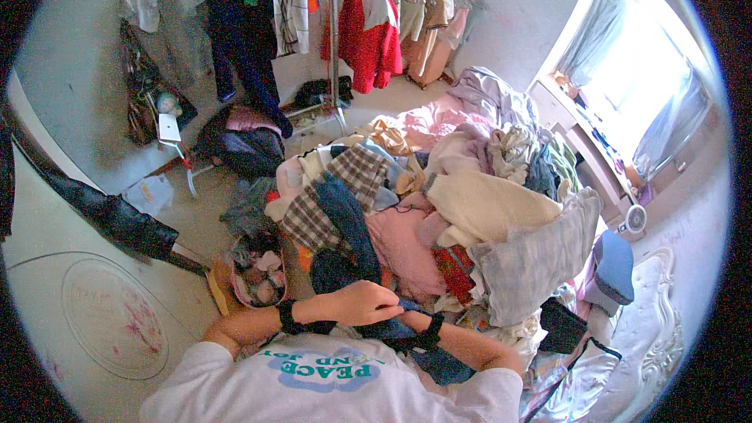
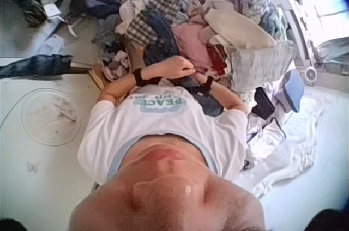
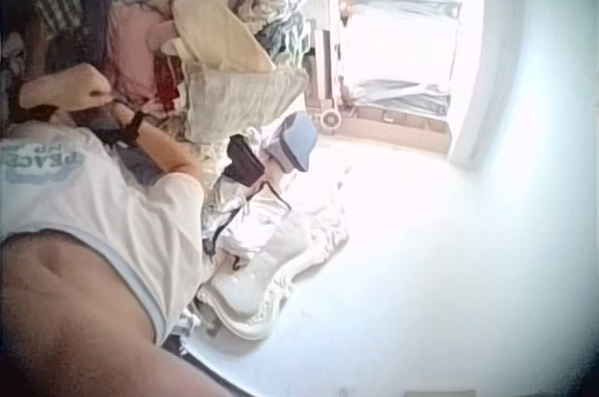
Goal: The recorder is seen folding various items of clothing including a pair of jeans and a sweater.
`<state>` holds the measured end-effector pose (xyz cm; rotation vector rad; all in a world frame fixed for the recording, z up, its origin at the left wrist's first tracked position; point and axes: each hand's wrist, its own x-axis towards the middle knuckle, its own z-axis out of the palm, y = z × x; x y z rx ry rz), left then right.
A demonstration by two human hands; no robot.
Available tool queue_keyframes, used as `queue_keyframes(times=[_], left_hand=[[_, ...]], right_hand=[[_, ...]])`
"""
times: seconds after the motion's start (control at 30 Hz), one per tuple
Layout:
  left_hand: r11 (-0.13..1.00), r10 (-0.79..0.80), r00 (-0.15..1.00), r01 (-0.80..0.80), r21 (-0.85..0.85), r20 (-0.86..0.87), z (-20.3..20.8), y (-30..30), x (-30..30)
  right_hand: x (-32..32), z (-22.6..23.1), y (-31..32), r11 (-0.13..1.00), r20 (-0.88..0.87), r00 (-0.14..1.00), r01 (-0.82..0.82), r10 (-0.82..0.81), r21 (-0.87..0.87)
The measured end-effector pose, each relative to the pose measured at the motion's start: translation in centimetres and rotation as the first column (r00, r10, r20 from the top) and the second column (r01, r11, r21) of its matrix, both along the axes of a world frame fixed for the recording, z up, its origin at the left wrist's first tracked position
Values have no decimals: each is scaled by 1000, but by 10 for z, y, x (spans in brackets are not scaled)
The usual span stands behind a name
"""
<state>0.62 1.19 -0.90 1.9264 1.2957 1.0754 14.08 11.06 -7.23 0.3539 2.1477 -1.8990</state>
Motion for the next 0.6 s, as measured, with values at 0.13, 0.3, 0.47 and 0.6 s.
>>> queue_keyframes(times=[0.13, 0.3, 0.47, 0.6], left_hand=[[991, 91, 990, -101, -87, -106, 12, -14, -28], [978, 166, 961, -188, -84, -219, -24, -43, -61], [937, 334, 930, -346, -57, -153, -64, -36, -57], [949, 246, 939, -284, -139, -241, -68, -24, -67]], right_hand=[[7, 20, 10, 998, 4, 1000, -27, 27, -51], [-1, 66, 23, 952, -127, 992, -30, -9, -304], [-12, 104, 12, 852, 114, 980, 196, -160, -485], [-10, 74, 33, 710, -133, 990, -61, -46, -702]])
